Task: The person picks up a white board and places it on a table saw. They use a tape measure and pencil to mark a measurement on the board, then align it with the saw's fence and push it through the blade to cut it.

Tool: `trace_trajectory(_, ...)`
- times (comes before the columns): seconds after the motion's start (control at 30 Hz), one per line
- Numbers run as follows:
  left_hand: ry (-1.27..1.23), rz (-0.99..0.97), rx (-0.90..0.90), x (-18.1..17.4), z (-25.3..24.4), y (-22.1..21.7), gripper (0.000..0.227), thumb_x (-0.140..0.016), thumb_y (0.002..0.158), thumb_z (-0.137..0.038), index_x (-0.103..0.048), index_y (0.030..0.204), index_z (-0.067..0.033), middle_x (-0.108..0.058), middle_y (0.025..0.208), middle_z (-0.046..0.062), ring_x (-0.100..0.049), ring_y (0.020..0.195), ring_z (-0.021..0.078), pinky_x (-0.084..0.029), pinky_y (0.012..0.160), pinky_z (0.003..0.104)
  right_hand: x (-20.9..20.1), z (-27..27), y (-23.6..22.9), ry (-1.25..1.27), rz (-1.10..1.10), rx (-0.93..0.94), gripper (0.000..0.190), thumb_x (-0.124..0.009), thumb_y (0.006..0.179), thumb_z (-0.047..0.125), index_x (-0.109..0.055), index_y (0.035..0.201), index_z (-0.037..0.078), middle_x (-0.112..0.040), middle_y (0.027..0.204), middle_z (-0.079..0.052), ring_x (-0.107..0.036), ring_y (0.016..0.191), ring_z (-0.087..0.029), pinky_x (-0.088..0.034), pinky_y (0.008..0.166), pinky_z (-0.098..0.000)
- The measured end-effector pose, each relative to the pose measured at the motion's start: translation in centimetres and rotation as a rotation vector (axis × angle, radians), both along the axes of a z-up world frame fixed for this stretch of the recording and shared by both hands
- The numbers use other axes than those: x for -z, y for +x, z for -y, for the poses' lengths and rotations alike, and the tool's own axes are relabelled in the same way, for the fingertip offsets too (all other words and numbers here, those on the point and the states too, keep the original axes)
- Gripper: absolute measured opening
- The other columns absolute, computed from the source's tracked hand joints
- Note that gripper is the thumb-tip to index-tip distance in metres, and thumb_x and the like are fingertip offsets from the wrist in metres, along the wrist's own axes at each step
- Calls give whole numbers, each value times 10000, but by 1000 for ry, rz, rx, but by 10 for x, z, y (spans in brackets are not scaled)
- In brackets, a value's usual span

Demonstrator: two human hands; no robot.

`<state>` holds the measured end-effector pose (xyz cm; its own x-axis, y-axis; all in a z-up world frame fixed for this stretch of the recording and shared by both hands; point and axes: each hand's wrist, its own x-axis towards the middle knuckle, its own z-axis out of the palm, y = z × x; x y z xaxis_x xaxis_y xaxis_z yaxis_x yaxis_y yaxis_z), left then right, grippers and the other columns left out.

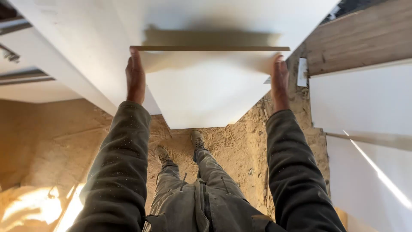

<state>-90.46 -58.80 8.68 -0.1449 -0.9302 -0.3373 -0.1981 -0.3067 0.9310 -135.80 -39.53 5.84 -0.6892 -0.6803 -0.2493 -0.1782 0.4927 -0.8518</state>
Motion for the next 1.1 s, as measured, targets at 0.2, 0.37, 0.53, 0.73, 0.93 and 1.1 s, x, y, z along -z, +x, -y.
trace_trajectory(0.2, -1, 111, 78, -11, 2, -2, 1155, -230, 896, -897, -319, 1580, 29, -371, 1608, 267, -312, 1506, 379, -257, 1226, 546, 51, -2, -48, -43, 45, -49, 936, -300, 951, 915, -418, 1143, 7, -374, 1026, -133, -365, 912, -241, -370, 787, -539)
trace_trajectory(0.37, -4, 150, 89, -6, -7, 6, 1074, -220, 924, -877, -527, 1410, 31, -576, 1147, 370, -621, 1227, 413, -444, 1213, 555, 7, -6, -21, -81, 65, -103, 913, -296, 878, 958, -475, 1055, 80, -423, 939, -57, -467, 884, -156, -524, 841, -497)
trace_trajectory(0.53, -189, 94, 58, 2, -29, 21, 944, -225, 960, -861, -601, 1191, -26, -552, 910, 78, -570, 927, 188, -562, 948, 526, -18, -37, 2, -56, 86, -45, 772, -272, 963, 871, -441, 1080, 127, -409, 992, -39, -428, 915, -179, -409, 804, -432)
trace_trajectory(0.73, 40, -228, -228, 226, -98, 76, 607, -564, 987, -647, -569, 1241, -96, -576, 1260, 133, -526, 1243, 334, -441, 1145, 588, 158, -174, -76, -480, 152, -73, 431, -486, 1108, 551, -411, 1238, 146, -433, 1080, 15, -444, 962, -118, -409, 838, -329)
trace_trajectory(0.93, -211, -202, -188, 104, -164, 56, 958, -491, 874, -832, -545, 1399, -33, -645, 1125, 130, -573, 1096, 256, -483, 1013, 448, 36, -172, 20, -353, 113, -97, 928, -452, 951, 814, -367, 1455, 40, -492, 1415, -110, -531, 1302, -235, -453, 1104, -449)
trace_trajectory(1.1, -227, -216, -137, 39, -183, 57, 934, -497, 865, -831, -641, 1174, 39, -677, 992, 97, -600, 1005, 216, -486, 938, 401, 53, -186, 26, -402, 83, 21, 882, -481, 990, 821, -497, 1276, -14, -549, 1256, -144, -565, 1171, -239, -495, 1040, -438)
